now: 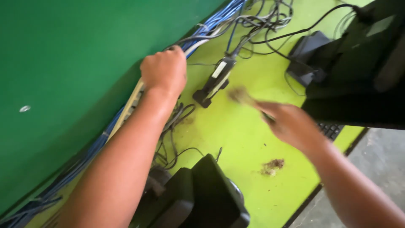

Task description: The person uses a paintbrush to clean dust off a monitor, keyboard, mouse, and a bundle of cables. They move the equipment aside to brush the desk surface and finish by cleaning along a power strip.

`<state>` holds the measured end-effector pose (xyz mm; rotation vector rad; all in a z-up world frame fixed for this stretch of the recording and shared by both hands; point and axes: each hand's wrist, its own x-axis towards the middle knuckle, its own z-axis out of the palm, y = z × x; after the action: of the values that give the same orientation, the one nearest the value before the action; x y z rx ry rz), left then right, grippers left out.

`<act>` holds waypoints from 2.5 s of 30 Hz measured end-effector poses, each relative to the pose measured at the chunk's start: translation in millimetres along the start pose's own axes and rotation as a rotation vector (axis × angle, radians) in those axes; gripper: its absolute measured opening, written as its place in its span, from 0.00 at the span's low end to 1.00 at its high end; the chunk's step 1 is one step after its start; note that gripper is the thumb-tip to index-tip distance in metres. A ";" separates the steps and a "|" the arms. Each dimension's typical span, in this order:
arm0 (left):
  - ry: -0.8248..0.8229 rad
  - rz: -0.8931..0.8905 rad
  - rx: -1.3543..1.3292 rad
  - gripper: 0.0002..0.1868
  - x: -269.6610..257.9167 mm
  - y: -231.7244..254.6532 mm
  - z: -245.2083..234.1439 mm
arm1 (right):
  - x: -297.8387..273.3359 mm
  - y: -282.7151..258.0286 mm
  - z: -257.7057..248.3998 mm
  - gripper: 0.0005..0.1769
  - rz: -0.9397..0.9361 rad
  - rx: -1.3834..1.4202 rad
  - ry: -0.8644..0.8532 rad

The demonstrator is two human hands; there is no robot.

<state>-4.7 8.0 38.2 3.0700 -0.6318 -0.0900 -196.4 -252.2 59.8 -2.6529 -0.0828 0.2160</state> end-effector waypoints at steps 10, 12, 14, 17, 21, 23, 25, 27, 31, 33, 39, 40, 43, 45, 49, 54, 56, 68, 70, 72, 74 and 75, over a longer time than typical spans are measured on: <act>0.022 -0.002 -0.002 0.07 -4.9 -1.2 -0.4 | -0.8 -4.1 20.3 0.24 -0.164 -0.007 0.169; 0.029 0.007 -0.001 0.07 -5.6 -1.9 -0.2 | 2.3 -25.2 -18.1 0.22 0.123 0.055 -0.054; 0.048 0.009 -0.007 0.08 -4.1 -0.7 0.1 | 10.3 -18.2 -34.2 0.19 0.405 0.105 -0.267; 0.043 -0.014 -0.008 0.07 -5.2 0.7 -0.1 | 29.2 35.6 1.3 0.19 0.405 0.071 0.052; 0.023 -0.025 -0.006 0.07 -6.9 0.1 -5.1 | 70.3 70.3 65.3 0.21 0.047 0.023 0.515; 0.001 -0.020 -0.012 0.08 -5.2 0.1 -2.6 | 89.3 69.8 72.2 0.24 0.055 0.007 0.565; 0.037 -0.027 -0.002 0.07 -4.1 0.2 3.3 | 102.1 70.4 71.2 0.21 0.050 0.126 0.494; 0.034 -0.010 0.003 0.08 -5.4 -0.5 0.2 | 84.9 48.1 51.3 0.20 0.103 0.025 0.259; 0.003 -0.033 -0.009 0.06 -4.1 0.9 -4.0 | 23.6 3.2 -7.3 0.25 0.079 -0.172 -0.159; 0.023 -0.026 -0.008 0.06 -4.8 -1.5 2.9 | 2.8 1.9 -28.4 0.23 0.055 -0.122 -0.234; 0.001 -0.036 -0.024 0.07 -1.4 0.9 12.9 | -12.2 37.0 22.8 0.22 0.107 -0.051 0.068; -0.072 -0.034 -0.030 0.10 0.8 1.8 10.9 | -10.8 55.5 51.0 0.22 -0.008 -0.086 0.149; 0.158 0.029 -0.069 0.06 2.4 -2.0 28.2 | -1.4 -36.1 -13.9 0.22 0.456 -0.090 -0.335; 0.102 0.068 0.035 0.06 0.4 -2.1 28.5 | -13.5 -47.5 -46.4 0.20 0.384 0.072 -0.190; 0.351 0.186 0.101 0.13 4.0 -4.5 37.2 | -14.8 -74.9 -92.6 0.16 0.076 0.426 0.075; 0.285 0.160 0.074 0.07 11.4 -0.4 40.2 | -3.4 -142.2 -64.8 0.16 0.067 0.145 -0.092; 0.166 0.135 0.096 0.05 7.8 -5.5 46.7 | 1.9 -138.7 -29.4 0.17 0.072 0.069 -0.162; 0.237 0.145 0.014 0.06 11.9 -2.0 35.0 | 1.1 -127.3 44.6 0.23 0.013 -0.164 -0.484; 0.305 0.141 0.065 0.13 7.7 -2.4 33.3 | -4.0 -116.8 51.2 0.23 -0.325 0.067 -0.217; 0.290 0.137 0.087 0.12 9.7 -1.9 40.6 | 1.4 -114.3 67.7 0.23 -0.295 0.074 -0.124; 0.274 0.134 0.116 0.12 11.5 -1.5 42.6 | 0.9 -114.6 76.1 0.23 -0.266 0.086 -0.029; 0.274 0.129 0.080 0.10 10.8 -2.4 41.7 | -2.5 -116.4 76.4 0.22 -0.193 0.068 -0.096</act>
<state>3.8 6.1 -4.0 3.0233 -0.8281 0.3584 -214.1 -114.6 47.2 -2.5458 -0.3551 0.2767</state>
